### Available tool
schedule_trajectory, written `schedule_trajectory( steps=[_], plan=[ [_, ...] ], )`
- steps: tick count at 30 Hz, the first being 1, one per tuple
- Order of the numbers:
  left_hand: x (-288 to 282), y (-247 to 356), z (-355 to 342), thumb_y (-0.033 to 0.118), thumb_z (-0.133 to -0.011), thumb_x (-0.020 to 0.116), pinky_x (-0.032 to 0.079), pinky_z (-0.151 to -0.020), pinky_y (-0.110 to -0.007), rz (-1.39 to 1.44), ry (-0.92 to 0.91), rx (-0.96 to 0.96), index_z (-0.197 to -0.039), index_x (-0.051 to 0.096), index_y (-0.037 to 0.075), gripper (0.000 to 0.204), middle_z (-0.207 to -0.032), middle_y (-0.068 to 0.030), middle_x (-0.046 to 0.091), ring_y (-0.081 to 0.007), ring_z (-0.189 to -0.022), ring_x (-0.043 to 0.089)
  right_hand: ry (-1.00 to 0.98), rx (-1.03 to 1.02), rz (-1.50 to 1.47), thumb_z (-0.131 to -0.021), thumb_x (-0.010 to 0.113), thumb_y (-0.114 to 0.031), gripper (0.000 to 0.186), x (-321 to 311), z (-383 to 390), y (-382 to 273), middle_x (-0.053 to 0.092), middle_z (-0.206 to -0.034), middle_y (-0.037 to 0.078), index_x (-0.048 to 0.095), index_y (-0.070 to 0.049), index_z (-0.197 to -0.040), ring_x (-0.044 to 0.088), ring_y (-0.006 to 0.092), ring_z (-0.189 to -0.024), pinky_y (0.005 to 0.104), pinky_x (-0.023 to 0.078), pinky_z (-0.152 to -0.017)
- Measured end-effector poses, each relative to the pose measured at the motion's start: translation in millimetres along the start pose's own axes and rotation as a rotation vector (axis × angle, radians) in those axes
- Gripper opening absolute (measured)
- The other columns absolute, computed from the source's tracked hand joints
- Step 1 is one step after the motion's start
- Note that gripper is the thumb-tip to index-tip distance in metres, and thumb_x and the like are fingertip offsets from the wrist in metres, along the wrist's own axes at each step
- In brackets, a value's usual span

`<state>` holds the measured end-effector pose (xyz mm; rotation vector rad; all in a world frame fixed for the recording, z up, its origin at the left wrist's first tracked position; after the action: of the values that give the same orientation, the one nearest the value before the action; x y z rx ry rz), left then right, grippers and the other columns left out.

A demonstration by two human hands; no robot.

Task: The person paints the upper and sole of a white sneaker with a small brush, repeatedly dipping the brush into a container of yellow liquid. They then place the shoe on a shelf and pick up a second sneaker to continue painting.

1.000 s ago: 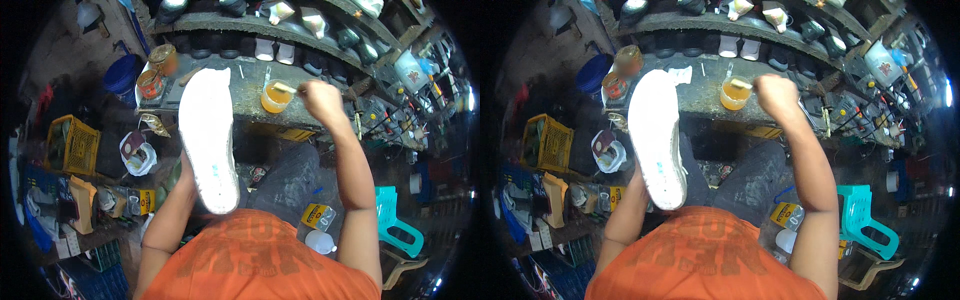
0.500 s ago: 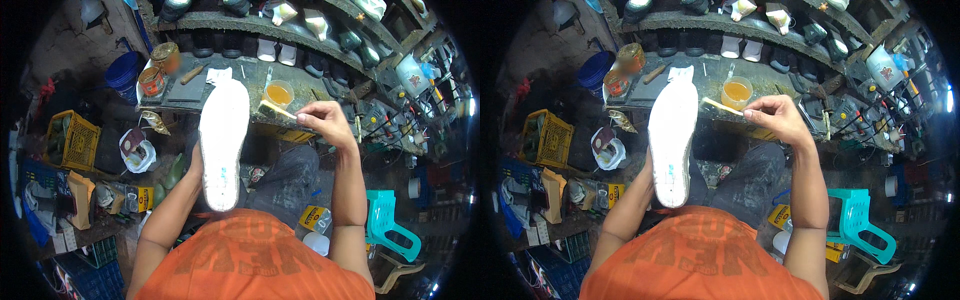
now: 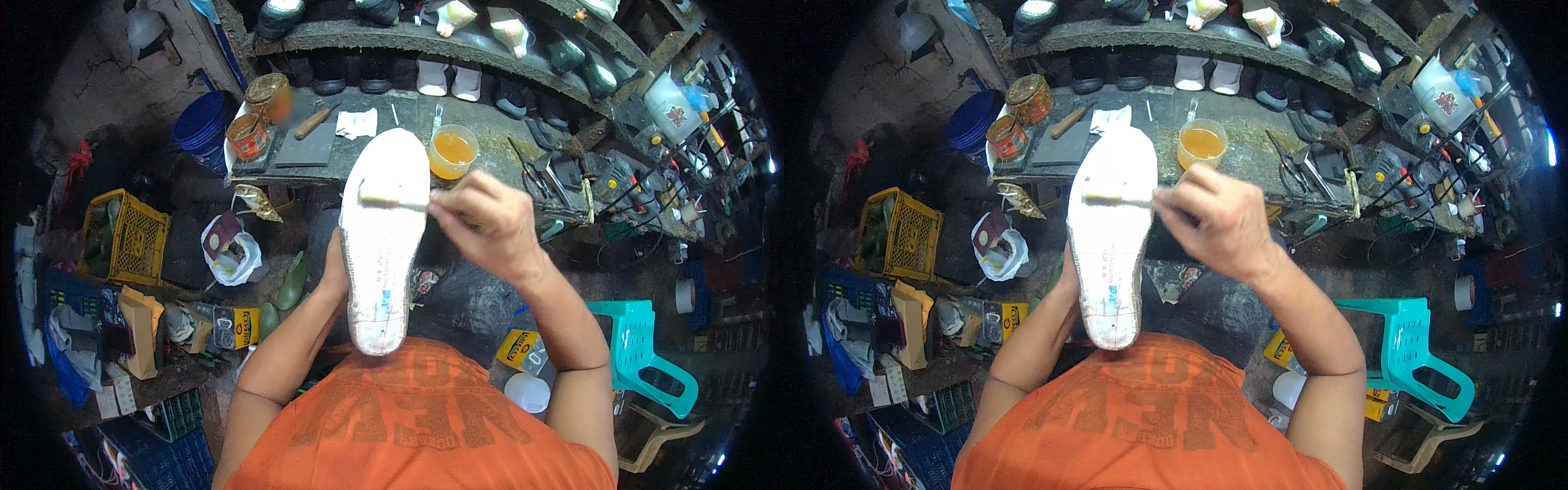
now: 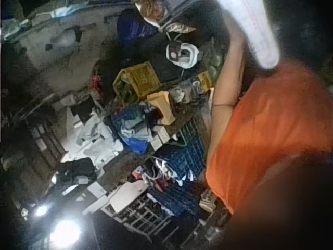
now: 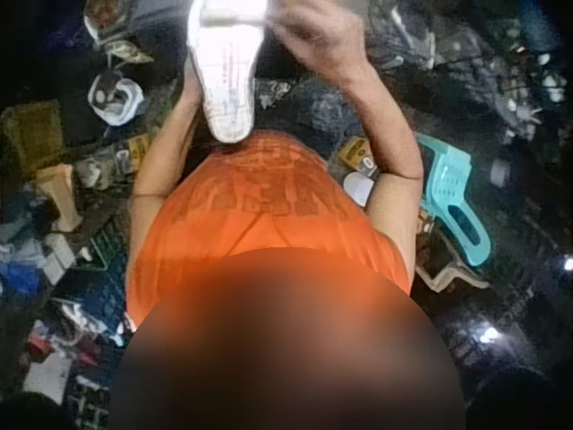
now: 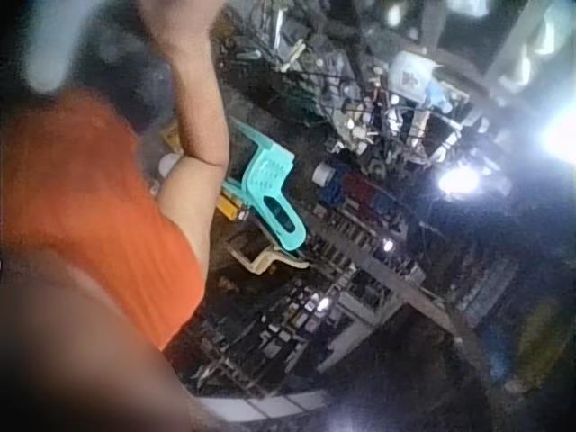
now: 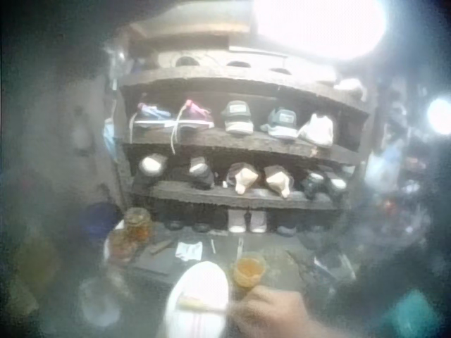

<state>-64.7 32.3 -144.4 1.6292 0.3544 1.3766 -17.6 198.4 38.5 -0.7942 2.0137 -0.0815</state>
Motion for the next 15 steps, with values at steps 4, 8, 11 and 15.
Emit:
schedule_trajectory(
  steps=[4,8,11,15],
  plan=[
    [-6,3,5,0.016,-0.104,0.052,0.062,-0.078,-0.033,-0.160,0.010,0.040,-0.131,0.061,-0.004,0.035,-0.113,-0.0152,0.073,-0.0211,-0.094,0.074,-0.315,-0.140,-0.318,-0.080,0.082,-0.005,0.018,-6,-12,-39,0.068,-0.082,0.006,0.078,-0.007,-0.097,0.068,0.0168,-0.071,0.0317,0.054,-0.061],
    [0,-8,7,0.024,-0.107,0.045,0.062,-0.081,-0.035,0.066,-0.004,-0.048,-0.131,0.061,-0.005,0.042,-0.114,-0.0172,0.073,-0.0232,-0.095,0.074,0.061,0.251,-0.005,-0.082,0.082,-0.005,0.011,-44,-34,4,0.071,-0.084,0.006,0.076,-0.006,-0.091,0.068,0.0185,-0.076,0.0327,0.053,-0.068],
    [-3,-3,4,0.028,-0.108,0.041,0.061,-0.087,-0.037,-0.066,0.050,-0.005,-0.137,0.056,-0.006,0.047,-0.121,-0.0201,0.069,-0.0259,-0.102,0.073,-0.146,-0.220,-0.138,-0.083,0.080,-0.015,0.008,-15,-23,-29,0.064,-0.078,0.005,0.074,-0.011,-0.084,0.068,0.0226,-0.068,0.0352,0.054,-0.058],
    [-10,-1,5,0.028,-0.108,0.041,0.061,-0.087,-0.037,-0.015,0.072,-0.036,-0.138,0.055,-0.006,0.047,-0.122,-0.0202,0.069,-0.0260,-0.103,0.073,0.102,0.057,0.037,-0.086,0.080,-0.015,0.008,-30,-28,33,0.067,-0.080,0.005,0.076,-0.009,-0.089,0.068,0.0182,-0.067,0.0321,0.053,-0.057]
  ],
)
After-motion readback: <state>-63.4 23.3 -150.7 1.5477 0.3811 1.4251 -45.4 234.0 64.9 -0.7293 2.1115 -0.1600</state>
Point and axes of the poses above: each hand's wrist, its own z-axis away from the middle knuckle, its own x-axis out of the palm, y = z × x, the point moved 9 cm from there along -z, towards the middle knuckle
